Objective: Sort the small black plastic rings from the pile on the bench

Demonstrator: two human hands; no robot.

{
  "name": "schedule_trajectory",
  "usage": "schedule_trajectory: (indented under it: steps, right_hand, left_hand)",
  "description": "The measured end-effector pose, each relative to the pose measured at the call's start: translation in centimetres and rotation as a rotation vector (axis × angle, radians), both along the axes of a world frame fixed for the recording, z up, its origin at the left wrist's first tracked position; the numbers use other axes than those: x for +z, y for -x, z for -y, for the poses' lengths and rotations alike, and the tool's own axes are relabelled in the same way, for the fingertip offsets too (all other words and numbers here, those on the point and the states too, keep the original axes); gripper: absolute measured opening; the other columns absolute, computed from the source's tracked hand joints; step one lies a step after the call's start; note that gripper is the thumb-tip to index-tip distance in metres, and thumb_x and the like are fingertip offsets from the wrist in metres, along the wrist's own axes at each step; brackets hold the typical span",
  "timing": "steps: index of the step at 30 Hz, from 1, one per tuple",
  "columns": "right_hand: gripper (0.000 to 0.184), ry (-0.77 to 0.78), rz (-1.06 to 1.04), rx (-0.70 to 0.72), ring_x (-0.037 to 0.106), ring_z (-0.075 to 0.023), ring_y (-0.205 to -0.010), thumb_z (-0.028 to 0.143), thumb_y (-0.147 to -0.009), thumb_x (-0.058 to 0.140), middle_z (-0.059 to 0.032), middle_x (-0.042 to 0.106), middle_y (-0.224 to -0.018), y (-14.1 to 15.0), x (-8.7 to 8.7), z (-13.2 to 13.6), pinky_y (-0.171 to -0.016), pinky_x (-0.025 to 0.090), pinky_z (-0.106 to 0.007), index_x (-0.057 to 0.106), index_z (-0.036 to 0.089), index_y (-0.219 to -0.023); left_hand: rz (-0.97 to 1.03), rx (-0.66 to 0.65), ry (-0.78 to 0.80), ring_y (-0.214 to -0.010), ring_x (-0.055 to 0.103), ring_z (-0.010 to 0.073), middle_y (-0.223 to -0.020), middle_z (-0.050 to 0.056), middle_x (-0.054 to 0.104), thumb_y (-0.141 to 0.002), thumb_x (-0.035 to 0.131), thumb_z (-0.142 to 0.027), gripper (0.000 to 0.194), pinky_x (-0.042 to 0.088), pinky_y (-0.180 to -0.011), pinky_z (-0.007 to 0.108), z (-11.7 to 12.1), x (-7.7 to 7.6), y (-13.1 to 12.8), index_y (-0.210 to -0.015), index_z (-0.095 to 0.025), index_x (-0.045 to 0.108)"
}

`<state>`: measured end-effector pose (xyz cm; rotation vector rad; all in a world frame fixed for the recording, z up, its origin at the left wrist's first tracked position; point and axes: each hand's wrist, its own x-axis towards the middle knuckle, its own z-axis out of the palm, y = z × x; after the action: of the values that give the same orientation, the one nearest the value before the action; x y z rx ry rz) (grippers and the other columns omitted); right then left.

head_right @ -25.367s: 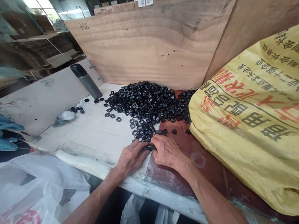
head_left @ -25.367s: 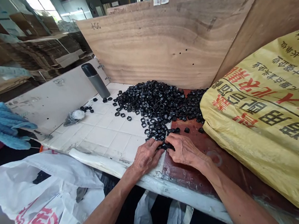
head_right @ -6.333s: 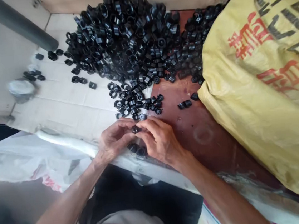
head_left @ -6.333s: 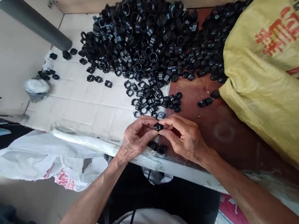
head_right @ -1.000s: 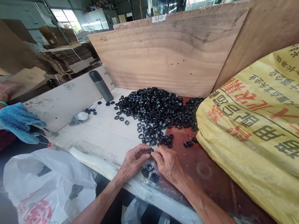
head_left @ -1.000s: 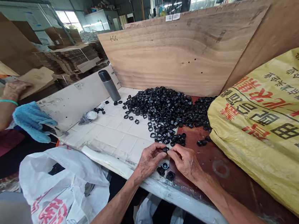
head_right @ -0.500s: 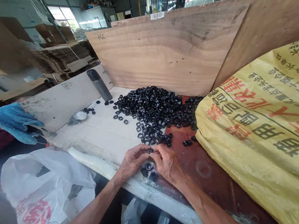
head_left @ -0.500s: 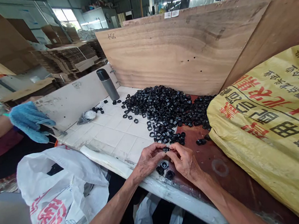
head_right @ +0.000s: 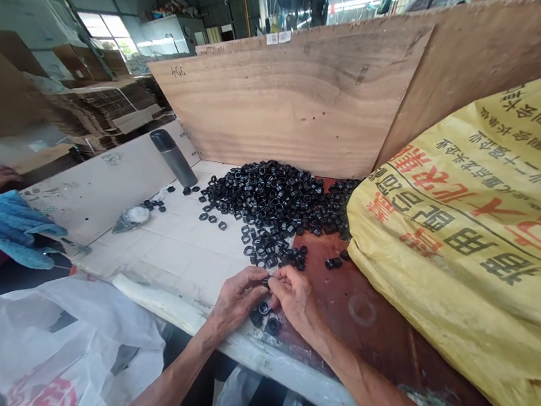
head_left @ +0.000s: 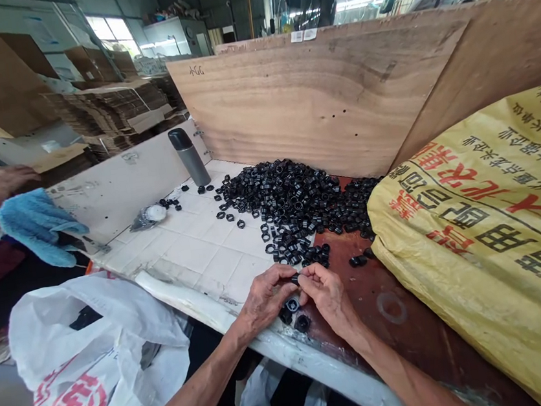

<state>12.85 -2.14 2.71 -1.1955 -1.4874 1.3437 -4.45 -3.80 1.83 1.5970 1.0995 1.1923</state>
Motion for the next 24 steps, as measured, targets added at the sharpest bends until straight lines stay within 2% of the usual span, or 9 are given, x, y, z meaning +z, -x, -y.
schedule_trajectory:
  steps: [2,4,6,9,11,13,17,21,24]
  right_hand:
    - [0.024,0.085,-0.012,0.045,0.061,-0.0159,-0.050,0.039,-0.091,0.054,0.0013,0.063,-0.054,-0.2,0.1,-0.1,-0.056,0.050,-0.026,0.058,0.020,-0.077]
    - [0.033,0.099,0.092,0.087,0.057,-0.0146,-0.043,0.043,-0.092,0.053,0.0017,0.059,-0.050,-0.7,-0.1,-0.5,-0.050,0.047,-0.025,0.056,0.020,-0.068]
    - [0.031,-0.069,0.266,0.037,0.057,-0.0151,-0.046,0.042,-0.091,0.054,0.0010,0.059,-0.054,-1.3,-0.7,-1.1,-0.051,0.046,-0.025,0.057,0.020,-0.068]
    - [0.017,-0.481,0.465,-0.053,0.064,-0.0202,-0.074,0.027,-0.090,0.055,-0.0060,0.065,-0.083,-1.8,-2.0,-1.8,-0.069,0.052,-0.030,0.065,0.018,-0.100]
    - [0.031,-0.610,0.555,-0.022,0.064,-0.0224,-0.086,0.019,-0.089,0.053,-0.0096,0.063,-0.099,-1.8,-2.7,-2.2,-0.077,0.053,-0.033,0.060,0.018,-0.119]
    - [0.032,-0.639,0.625,-0.001,0.064,-0.0225,-0.087,0.015,-0.089,0.053,-0.0097,0.060,-0.102,-1.6,-3.1,-2.3,-0.075,0.053,-0.033,0.058,0.019,-0.121]
    - [0.017,-0.653,0.644,-0.020,0.062,-0.0201,-0.080,0.014,-0.089,0.052,-0.0078,0.057,-0.099,-1.4,-3.3,-2.2,-0.068,0.052,-0.030,0.060,0.020,-0.102]
    - [0.010,-0.648,0.594,0.005,0.063,-0.0210,-0.081,0.015,-0.089,0.053,-0.0070,0.059,-0.095,-1.5,-3.2,-1.8,-0.070,0.052,-0.031,0.058,0.020,-0.096]
    - [0.009,-0.573,0.463,-0.019,0.064,-0.0203,-0.080,0.022,-0.091,0.057,-0.0058,0.063,-0.091,-1.5,-2.9,-1.6,-0.071,0.053,-0.030,0.057,0.021,-0.100]
  left_hand:
    - [-0.086,-0.046,-0.048,-0.098,0.064,0.0208,-0.104,0.009,0.068,-0.090,0.062,-0.029,0.020,0.049,-0.091,0.035,0.1,0.4,0.0,-0.107,-0.019,0.068]
    - [-0.111,-0.110,0.025,-0.090,0.064,0.0197,-0.097,0.007,0.069,-0.088,0.064,-0.029,0.019,0.050,-0.083,0.031,0.1,0.8,-0.1,-0.102,-0.017,0.070]
    - [-0.140,-0.114,0.130,-0.077,0.062,0.0170,-0.087,0.005,0.069,-0.086,0.065,-0.033,0.019,0.048,-0.070,0.027,0.0,1.0,-0.2,-0.093,-0.016,0.072]
    - [-0.212,0.108,0.153,-0.062,0.054,0.0130,-0.071,0.001,0.062,-0.086,0.066,-0.037,0.024,0.041,-0.059,0.024,-0.7,0.4,-0.5,-0.093,-0.015,0.071]
    - [-0.277,0.292,0.087,-0.058,0.050,0.0124,-0.065,-0.002,0.056,-0.087,0.064,-0.033,0.025,0.041,-0.059,0.025,-1.3,-0.5,-0.6,-0.105,-0.016,0.069]
    - [-0.371,0.370,0.006,-0.060,0.052,0.0134,-0.068,-0.002,0.056,-0.088,0.062,-0.026,0.024,0.043,-0.062,0.026,-1.8,-1.6,-0.6,-0.109,-0.019,0.068]
    - [-0.512,0.373,-0.082,-0.078,0.061,0.0174,-0.088,0.005,0.060,-0.087,0.061,-0.020,0.013,0.047,-0.069,0.028,-2.0,-2.8,-0.5,-0.095,-0.021,0.071]
    - [-0.525,0.307,-0.117,-0.085,0.063,0.0175,-0.105,0.007,0.061,-0.087,0.059,-0.018,0.009,0.049,-0.074,0.029,-1.7,-2.5,-0.6,-0.090,-0.021,0.068]
    - [-0.548,0.248,-0.153,-0.083,0.062,0.0178,-0.093,0.004,0.063,-0.086,0.058,-0.017,0.007,0.048,-0.075,0.029,-1.4,-1.9,-0.7,-0.089,-0.021,0.063]
